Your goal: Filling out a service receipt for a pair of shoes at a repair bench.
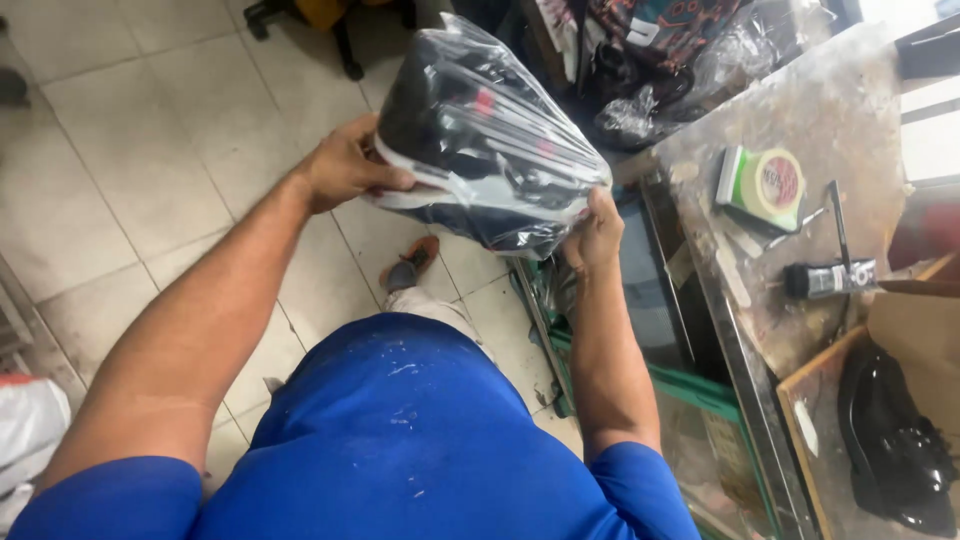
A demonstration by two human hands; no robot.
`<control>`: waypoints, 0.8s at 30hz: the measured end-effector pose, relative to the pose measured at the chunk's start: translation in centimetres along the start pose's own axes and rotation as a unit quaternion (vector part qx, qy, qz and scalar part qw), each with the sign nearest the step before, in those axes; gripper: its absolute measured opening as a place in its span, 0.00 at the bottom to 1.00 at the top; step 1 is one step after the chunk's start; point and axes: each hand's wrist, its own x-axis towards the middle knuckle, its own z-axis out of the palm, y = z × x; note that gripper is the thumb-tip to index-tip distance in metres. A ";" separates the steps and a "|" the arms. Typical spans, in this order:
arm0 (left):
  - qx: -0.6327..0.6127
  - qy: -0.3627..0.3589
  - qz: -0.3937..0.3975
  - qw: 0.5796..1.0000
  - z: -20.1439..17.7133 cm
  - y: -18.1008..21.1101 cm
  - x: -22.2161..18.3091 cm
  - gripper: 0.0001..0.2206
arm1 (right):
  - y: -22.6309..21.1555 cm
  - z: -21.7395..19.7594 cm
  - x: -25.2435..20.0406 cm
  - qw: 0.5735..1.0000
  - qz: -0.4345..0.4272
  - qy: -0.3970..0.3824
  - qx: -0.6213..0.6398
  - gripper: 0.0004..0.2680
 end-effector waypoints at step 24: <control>0.364 -0.110 0.350 0.856 -2.5 11.3 39.2 0.29 | -8.4 6.6 19.6 0.684 -0.373 0.186 -0.599 0.22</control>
